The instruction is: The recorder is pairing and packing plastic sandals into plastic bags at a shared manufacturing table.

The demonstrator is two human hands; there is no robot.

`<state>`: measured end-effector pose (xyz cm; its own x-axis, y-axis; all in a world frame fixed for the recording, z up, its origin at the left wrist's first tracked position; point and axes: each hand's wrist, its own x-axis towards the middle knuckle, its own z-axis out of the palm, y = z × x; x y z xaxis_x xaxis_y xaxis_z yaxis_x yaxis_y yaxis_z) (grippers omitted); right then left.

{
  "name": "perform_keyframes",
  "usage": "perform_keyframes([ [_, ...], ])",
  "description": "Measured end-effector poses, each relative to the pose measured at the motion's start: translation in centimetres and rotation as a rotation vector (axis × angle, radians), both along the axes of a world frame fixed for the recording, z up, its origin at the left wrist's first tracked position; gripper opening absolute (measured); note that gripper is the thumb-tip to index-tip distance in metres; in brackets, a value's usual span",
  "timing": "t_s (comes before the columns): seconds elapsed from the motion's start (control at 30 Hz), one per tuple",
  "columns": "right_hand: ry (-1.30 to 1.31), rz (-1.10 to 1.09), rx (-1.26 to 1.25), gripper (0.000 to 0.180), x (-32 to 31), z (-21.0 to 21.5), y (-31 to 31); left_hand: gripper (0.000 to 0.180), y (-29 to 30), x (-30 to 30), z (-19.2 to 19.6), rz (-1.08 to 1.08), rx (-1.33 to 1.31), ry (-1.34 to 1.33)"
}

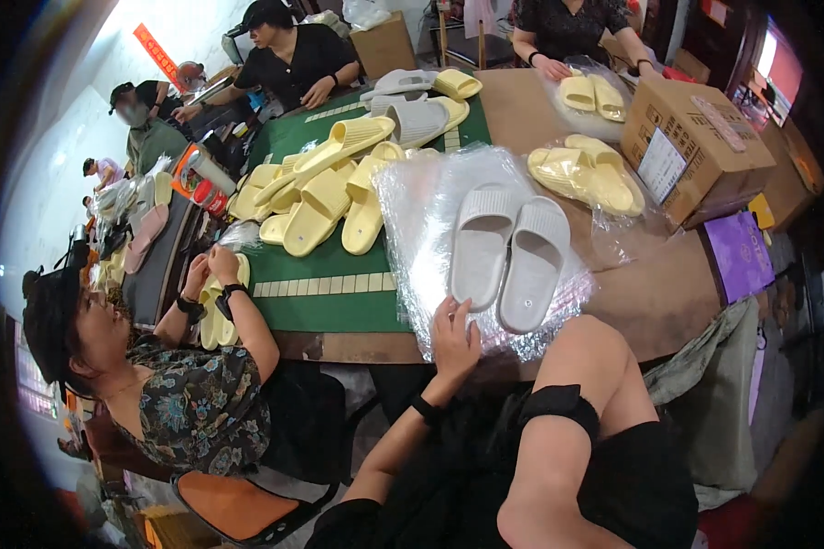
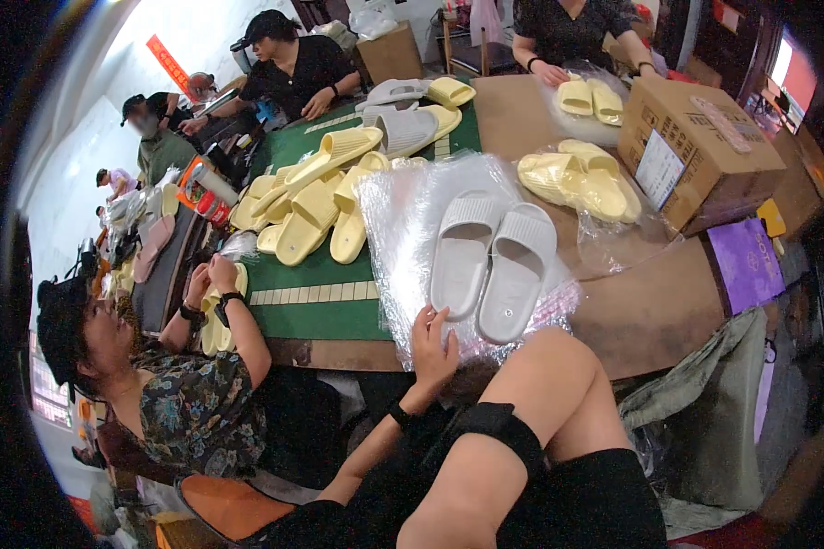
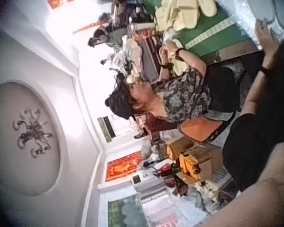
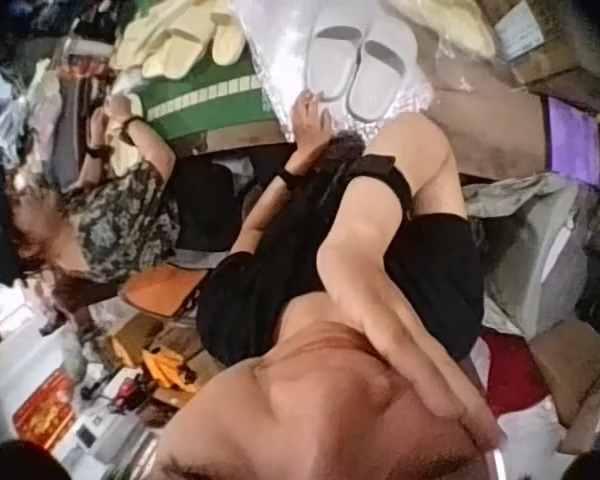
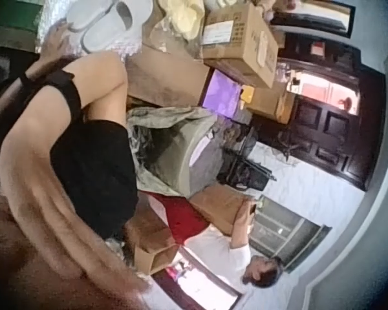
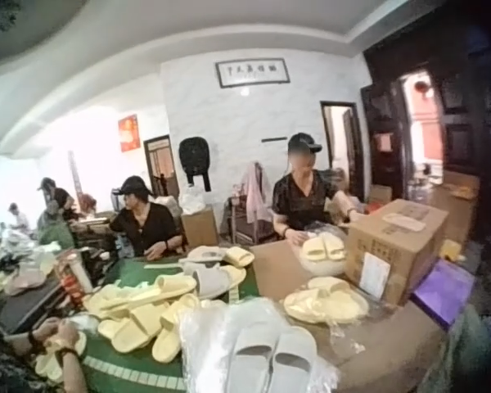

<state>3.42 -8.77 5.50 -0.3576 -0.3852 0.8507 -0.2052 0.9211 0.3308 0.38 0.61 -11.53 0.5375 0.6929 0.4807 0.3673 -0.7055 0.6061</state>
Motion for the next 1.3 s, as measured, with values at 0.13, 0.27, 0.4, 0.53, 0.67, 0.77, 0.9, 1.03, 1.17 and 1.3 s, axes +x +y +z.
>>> perform_keyframes([
  [0.13,-0.022,-0.004,0.039,0.023,-0.2,-1.3,0.0,0.045,0.0,0.0,0.0,-0.027,-0.023,-0.014],
  [0.27,-0.363,-0.854,-0.503,0.031,4.5,3.8,1.0,0.043,0.4,-0.5,0.2,-0.073,-0.129,-0.075],
  [0.4,-0.117,-1.665,-1.188,0.052,9.0,-4.0,2.2,0.033,1.2,-1.8,2.6,-0.201,-0.170,0.060],
  [0.53,-0.225,-1.848,-1.396,0.060,13.6,-9.1,3.1,0.030,1.1,-1.6,3.1,-0.262,-0.038,0.180],
  [0.67,-0.248,-1.857,-1.601,0.065,16.0,-8.0,7.4,0.040,0.3,-2.2,3.0,-0.255,0.090,0.279],
  [0.77,-0.254,-1.879,-1.737,0.067,16.4,-7.5,10.4,0.039,0.3,-2.2,1.4,-0.265,0.093,0.282],
  [0.9,-0.295,-2.133,-1.513,0.067,16.8,-9.5,11.5,0.050,-0.2,-2.4,0.1,-0.278,0.171,0.332],
  [1.03,-0.301,-2.046,-1.657,0.065,18.9,-10.5,11.7,0.047,-0.4,-2.3,1.0,-0.273,0.222,0.356],
  [1.17,-0.311,-1.972,-1.616,0.061,16.9,-7.3,10.2,0.045,0.2,-3.1,1.0,-0.218,0.229,0.371],
  [1.3,-0.116,-1.533,-1.351,0.062,16.7,-8.4,4.0,0.047,0.7,-3.3,-0.3,-0.232,0.222,0.506],
])
